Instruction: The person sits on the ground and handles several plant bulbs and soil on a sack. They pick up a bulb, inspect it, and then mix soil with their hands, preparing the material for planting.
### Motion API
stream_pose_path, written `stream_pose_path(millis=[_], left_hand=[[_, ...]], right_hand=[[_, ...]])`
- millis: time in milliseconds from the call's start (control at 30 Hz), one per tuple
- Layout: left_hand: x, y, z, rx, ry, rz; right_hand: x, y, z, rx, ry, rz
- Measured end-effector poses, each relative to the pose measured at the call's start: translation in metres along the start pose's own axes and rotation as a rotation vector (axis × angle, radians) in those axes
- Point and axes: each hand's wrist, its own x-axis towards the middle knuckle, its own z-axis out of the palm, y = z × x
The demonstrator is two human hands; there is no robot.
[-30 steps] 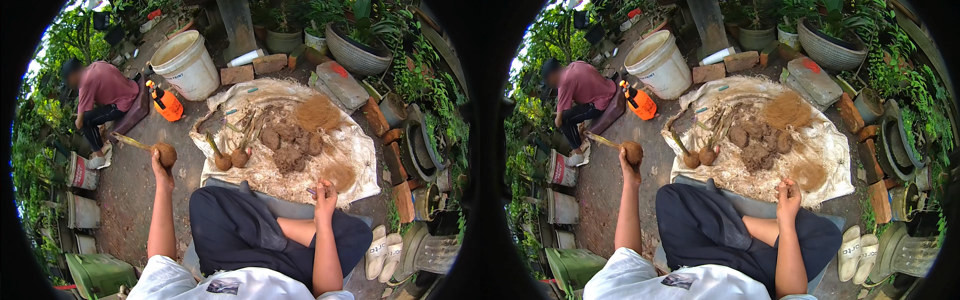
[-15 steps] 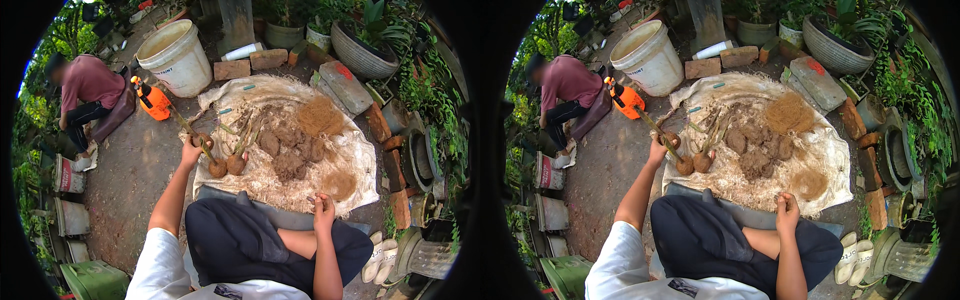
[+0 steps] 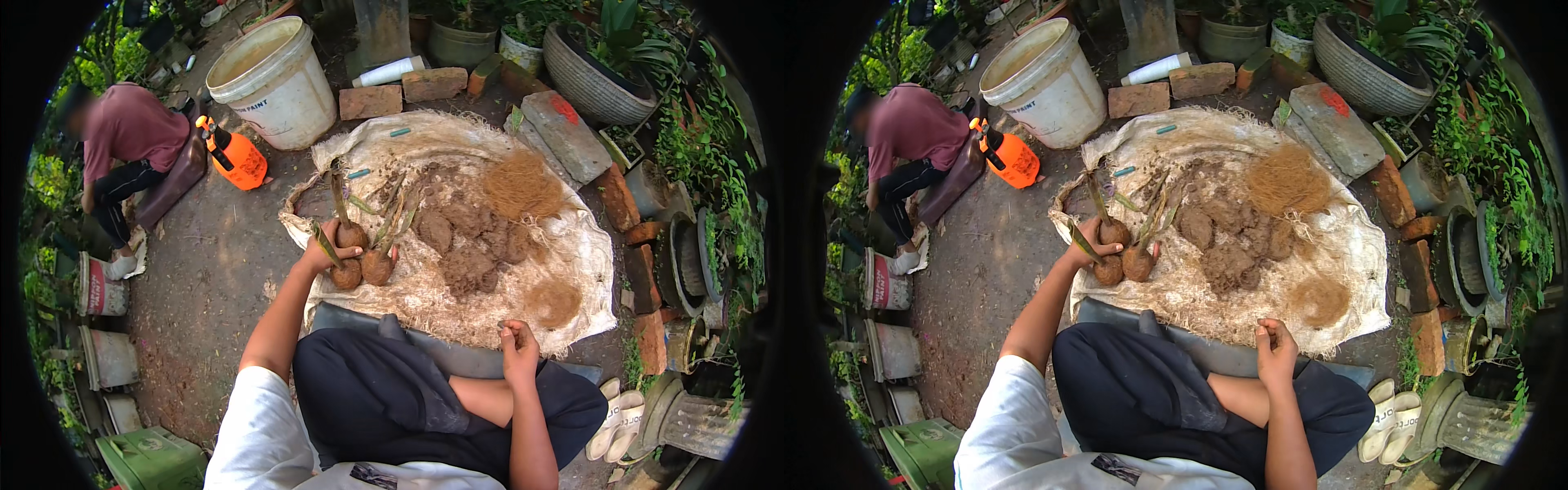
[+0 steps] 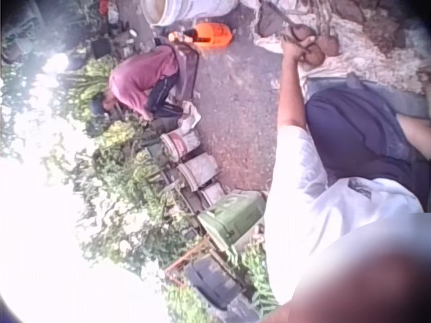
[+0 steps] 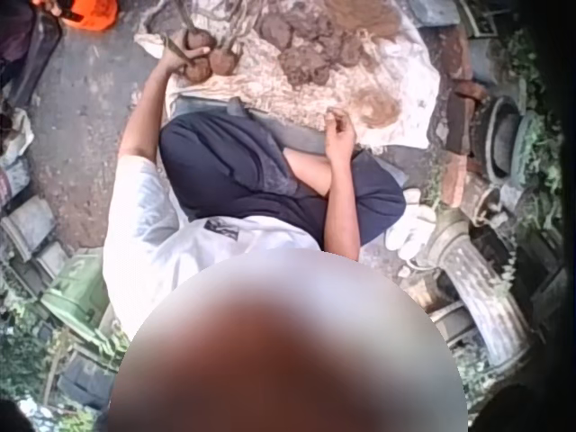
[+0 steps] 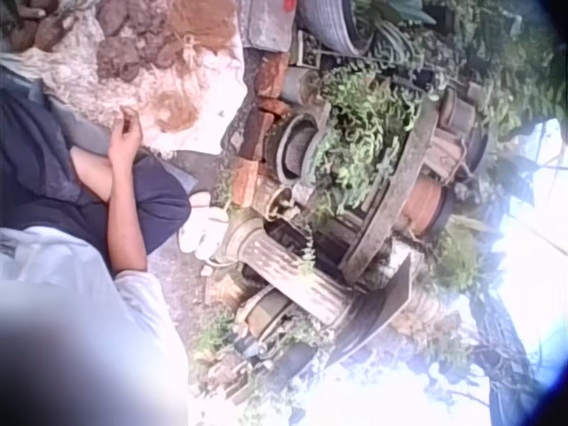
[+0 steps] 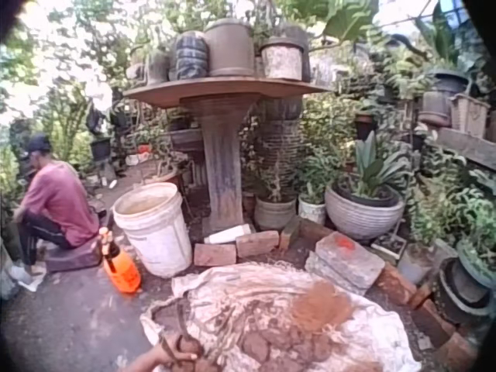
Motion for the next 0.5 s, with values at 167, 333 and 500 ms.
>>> stream_pose_path(millis=[167, 333, 500], left_hand=[[-0.003, -0.011, -0.016, 0.051, -0.088, 0.007], [-0.010, -0.028, -0.040, -0.085, -0.106, 0.003], [-0.014, -0.026, -0.083, -0.380, 0.284, -0.108]], right_hand=[[-0.001, 0.001, 0.002, -0.042, -0.020, -0.034], [-0.003, 0.000, 0.001, -0.070, -0.091, -0.046], [-0.004, -0.005, -0.004, -0.432, -0.046, -0.386]])
